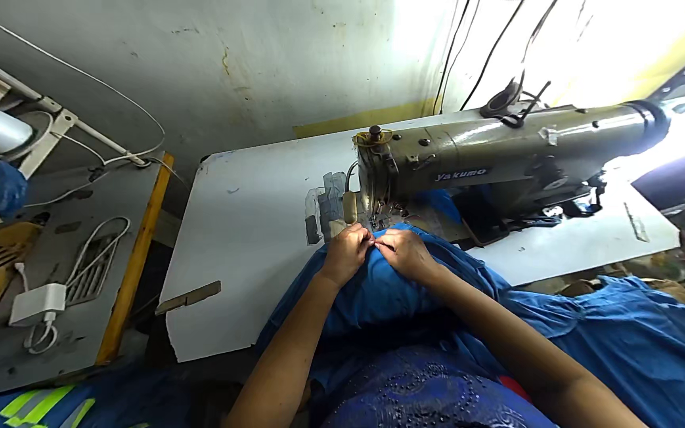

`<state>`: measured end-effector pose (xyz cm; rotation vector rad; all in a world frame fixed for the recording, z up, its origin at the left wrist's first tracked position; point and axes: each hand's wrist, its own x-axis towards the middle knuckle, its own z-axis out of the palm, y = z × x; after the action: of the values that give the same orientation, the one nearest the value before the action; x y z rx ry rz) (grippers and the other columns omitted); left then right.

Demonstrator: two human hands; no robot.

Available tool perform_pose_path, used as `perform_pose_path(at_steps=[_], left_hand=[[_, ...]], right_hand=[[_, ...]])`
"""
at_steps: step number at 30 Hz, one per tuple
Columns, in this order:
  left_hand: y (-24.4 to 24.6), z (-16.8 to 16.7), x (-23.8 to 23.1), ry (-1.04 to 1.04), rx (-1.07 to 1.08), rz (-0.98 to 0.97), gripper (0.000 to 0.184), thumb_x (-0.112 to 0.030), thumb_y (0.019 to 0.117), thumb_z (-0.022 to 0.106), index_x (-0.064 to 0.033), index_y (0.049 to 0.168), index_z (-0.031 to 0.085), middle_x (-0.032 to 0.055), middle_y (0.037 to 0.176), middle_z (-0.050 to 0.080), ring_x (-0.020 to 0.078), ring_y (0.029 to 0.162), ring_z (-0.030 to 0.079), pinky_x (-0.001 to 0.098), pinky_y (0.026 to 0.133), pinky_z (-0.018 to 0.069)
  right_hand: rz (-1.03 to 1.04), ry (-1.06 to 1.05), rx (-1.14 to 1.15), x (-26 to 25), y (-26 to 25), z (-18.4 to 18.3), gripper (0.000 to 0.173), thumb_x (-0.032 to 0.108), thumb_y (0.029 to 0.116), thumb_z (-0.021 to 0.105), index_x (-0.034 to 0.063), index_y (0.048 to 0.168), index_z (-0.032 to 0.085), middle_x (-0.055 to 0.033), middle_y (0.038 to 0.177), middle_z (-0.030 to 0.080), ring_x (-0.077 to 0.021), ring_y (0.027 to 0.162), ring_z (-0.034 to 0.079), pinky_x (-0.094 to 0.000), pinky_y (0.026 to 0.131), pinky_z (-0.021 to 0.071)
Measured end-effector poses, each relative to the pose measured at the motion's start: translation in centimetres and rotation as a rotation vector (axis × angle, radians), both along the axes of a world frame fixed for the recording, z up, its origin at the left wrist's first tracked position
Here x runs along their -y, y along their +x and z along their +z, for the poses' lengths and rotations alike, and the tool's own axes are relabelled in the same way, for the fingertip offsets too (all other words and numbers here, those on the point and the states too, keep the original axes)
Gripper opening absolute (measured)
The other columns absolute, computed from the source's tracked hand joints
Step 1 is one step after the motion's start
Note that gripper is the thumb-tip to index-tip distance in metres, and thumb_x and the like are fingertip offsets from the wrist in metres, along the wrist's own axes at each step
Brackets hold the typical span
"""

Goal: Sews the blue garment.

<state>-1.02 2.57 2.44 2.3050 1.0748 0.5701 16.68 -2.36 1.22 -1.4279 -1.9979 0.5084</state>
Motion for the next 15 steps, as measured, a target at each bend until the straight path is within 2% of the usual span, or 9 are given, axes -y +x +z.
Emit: perform_pose_path(at_steps=[2,4,6,11,15], left_hand=[[-0.3,0.1,-0.8,-0.102,0.038,-0.037,0.021,-0.011,0.1007,0.059,0.0047,0.103,0.073,0.0187,0.104,0.071,0.0290,0.102,0.068,0.0463,0.097,0.0519],[-0.6,-0.3,-1.6,-0.191,0.118,-0.083,0.019,-0.009,0.0994,0.060,0.0040,0.104,0.072,0.0169,0.109,0.070,0.0230,0.106,0.067,0.0402,0.099,0.0509],[-0.8,-0.6,-2.0,-0.241,0.176,-0.110,0.017,-0.008,0.0982,0.062,0.0043,0.103,0.072,0.0154,0.110,0.070,0.0179,0.104,0.066,0.0345,0.097,0.0510],[-0.5,-1.0,-2.1,-0.251,0.216,-0.069,0.014,-0.008,0.0972,0.063,0.0027,0.098,0.073,0.0107,0.100,0.071,0.0116,0.095,0.065,0.0308,0.091,0.0516],[-0.3,-0.9,-2.0,-0.210,0.183,-0.072,0.019,-0.010,0.1001,0.060,0.0028,0.097,0.072,0.0119,0.098,0.070,0.0162,0.094,0.066,0.0364,0.091,0.0519]], right_hand=[[0.010,-0.139,-0.125,-0.2,0.6,0.3,0.027,0.014,0.1001,0.056,-0.0029,0.104,0.077,-0.0165,0.096,0.074,-0.0230,0.088,0.070,-0.0380,0.085,0.0538],[0.006,-0.213,-0.264,-0.5,1.1,-0.2,0.025,0.016,0.1002,0.059,-0.0022,0.104,0.075,-0.0115,0.093,0.074,-0.0107,0.078,0.066,-0.0263,0.078,0.0547],[-0.001,-0.244,-0.364,-0.6,1.3,-0.6,0.023,0.015,0.0997,0.061,-0.0022,0.103,0.075,-0.0068,0.088,0.072,-0.0029,0.071,0.064,-0.0201,0.072,0.0543],[-0.006,-0.260,-0.424,-0.7,1.3,-0.8,0.021,0.013,0.0994,0.061,-0.0026,0.102,0.074,-0.0042,0.084,0.072,0.0001,0.068,0.063,-0.0175,0.070,0.0540],[0.007,-0.326,-0.401,-0.7,1.4,-0.1,0.021,0.013,0.1009,0.059,-0.0033,0.102,0.073,-0.0037,0.083,0.071,0.0014,0.067,0.061,-0.0161,0.068,0.0527]])
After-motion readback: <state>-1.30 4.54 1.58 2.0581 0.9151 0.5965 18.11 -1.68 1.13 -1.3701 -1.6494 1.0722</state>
